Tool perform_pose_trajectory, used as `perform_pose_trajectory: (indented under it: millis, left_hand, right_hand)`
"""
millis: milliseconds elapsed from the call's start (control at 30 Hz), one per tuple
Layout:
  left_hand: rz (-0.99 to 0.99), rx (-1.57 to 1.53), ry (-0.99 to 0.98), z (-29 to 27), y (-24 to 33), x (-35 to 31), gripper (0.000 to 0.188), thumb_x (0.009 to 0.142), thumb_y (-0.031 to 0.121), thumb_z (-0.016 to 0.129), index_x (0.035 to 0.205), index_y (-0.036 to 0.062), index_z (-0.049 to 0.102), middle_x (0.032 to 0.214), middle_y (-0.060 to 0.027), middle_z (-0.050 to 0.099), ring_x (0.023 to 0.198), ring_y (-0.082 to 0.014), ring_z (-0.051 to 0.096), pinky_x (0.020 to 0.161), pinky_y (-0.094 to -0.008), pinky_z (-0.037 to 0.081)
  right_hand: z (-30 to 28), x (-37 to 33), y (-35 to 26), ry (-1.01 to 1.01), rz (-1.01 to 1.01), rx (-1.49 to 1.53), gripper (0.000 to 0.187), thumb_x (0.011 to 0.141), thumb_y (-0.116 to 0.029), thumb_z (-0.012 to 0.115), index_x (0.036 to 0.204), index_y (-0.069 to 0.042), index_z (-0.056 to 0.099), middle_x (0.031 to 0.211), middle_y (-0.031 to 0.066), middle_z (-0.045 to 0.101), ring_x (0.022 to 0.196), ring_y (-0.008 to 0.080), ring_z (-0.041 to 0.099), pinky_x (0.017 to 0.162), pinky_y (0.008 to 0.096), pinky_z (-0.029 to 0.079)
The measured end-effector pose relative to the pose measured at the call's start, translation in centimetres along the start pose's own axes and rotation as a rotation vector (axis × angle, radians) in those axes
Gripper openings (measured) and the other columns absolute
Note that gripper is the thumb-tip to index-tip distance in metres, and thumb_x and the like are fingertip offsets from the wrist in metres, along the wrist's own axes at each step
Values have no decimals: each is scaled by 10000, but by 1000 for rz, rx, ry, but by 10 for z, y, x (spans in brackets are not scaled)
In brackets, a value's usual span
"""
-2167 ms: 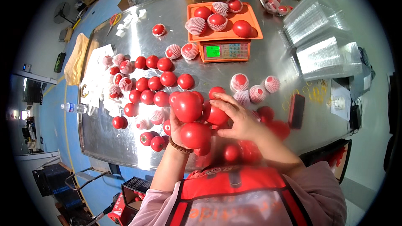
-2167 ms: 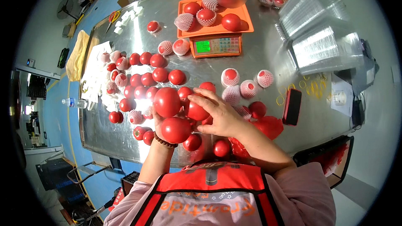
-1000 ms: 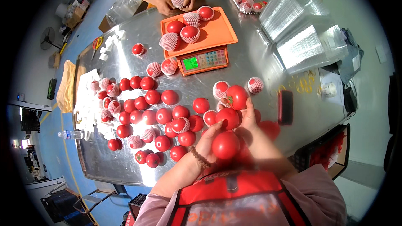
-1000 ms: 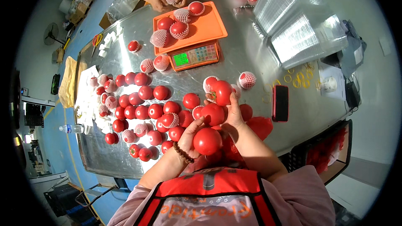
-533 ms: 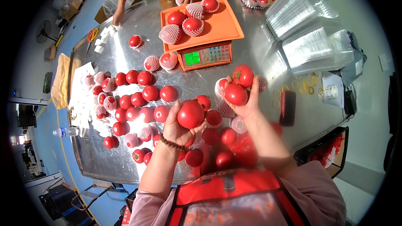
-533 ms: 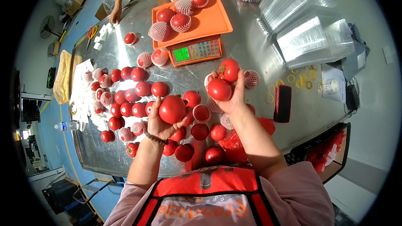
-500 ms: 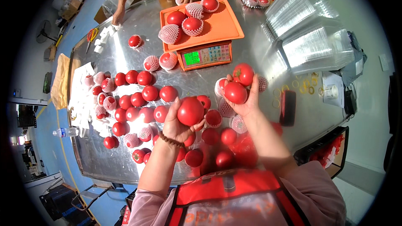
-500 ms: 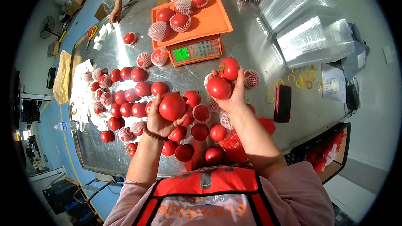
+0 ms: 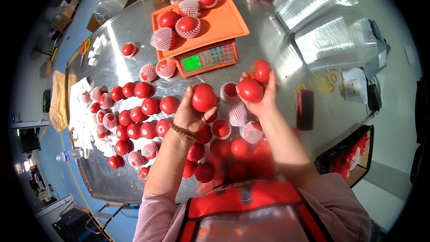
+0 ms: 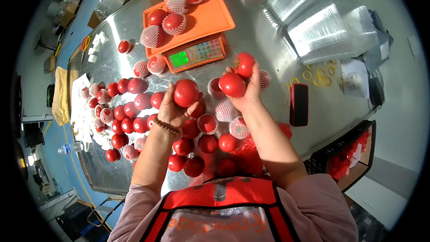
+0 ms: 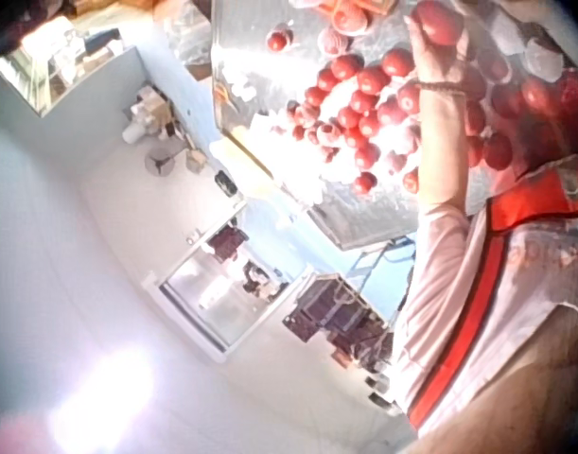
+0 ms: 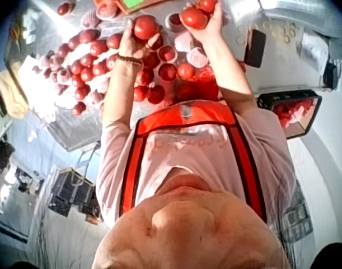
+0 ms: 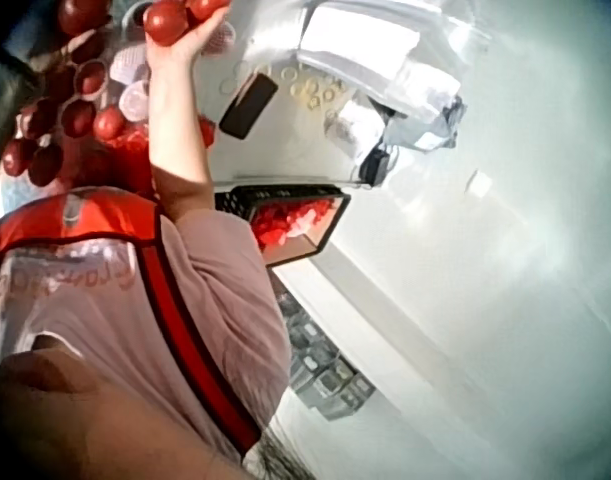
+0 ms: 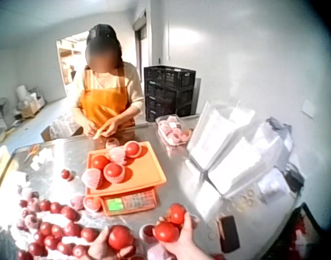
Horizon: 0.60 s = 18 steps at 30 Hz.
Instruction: The person removes red plastic bags from a crate of tomatoes, then picks up several tomatoes and places them onto a metal table where another person is wrapping them in foam nets. The tomatoes are moved from the crate to the table for further processing.
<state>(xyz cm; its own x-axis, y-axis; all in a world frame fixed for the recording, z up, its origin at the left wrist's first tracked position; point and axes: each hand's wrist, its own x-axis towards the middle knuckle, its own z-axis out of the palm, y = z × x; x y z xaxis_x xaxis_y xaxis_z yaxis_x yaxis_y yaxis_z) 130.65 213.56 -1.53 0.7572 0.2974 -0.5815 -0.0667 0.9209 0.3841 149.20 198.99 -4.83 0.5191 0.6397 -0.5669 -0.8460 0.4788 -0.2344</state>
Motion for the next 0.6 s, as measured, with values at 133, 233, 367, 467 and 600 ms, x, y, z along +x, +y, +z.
perform_pose_trajectory:
  millis: [133, 233, 367, 467, 600]
  left_hand:
    - [-53, 46, -42, -6, 8, 33, 576, 908, 528, 583, 1274, 94, 488, 1203, -132, 598, 1068, -307, 620, 755, -364, 607]
    - [-88, 116, -2, -1, 14, 43, 532, 901, 454, 632, 1270, 98, 492, 1200, -119, 600, 1073, -265, 618, 733, -328, 604]
    - [-98, 222, -257, 18, 12, 71, 521, 880, 377, 685, 1283, 109, 491, 1196, -99, 601, 1062, -235, 619, 703, -299, 595]
    - [8, 329, -131, 52, -5, 105, 597, 865, 359, 707, 1341, 100, 456, 1245, -106, 580, 1067, -254, 609, 790, -353, 559]
    - [121, 495, -6, 77, -22, 136, 589, 864, 352, 714, 1331, 125, 435, 1234, -75, 577, 1087, -227, 583, 841, -412, 524]
  right_hand:
    - [15, 12, -10, -25, -138, -90, 675, 815, -648, 632, 1193, -98, 527, 993, 157, 634, 893, 291, 625, 819, 433, 544]
    - [18, 12, -18, -59, -146, -129, 662, 820, -635, 637, 1188, -95, 528, 985, 157, 631, 897, 290, 623, 817, 432, 543]
    - [11, 40, -49, -57, -158, -105, 666, 821, -627, 642, 1193, -87, 525, 983, 157, 621, 904, 291, 622, 821, 442, 540]
    - [6, 67, -85, -58, -240, -233, 661, 832, -603, 648, 1217, -82, 514, 1011, 164, 610, 920, 291, 619, 835, 458, 533]
    - [-4, 110, -113, -85, -270, -454, 661, 827, -596, 655, 1222, -79, 531, 1023, 170, 645, 934, 310, 638, 873, 462, 529]
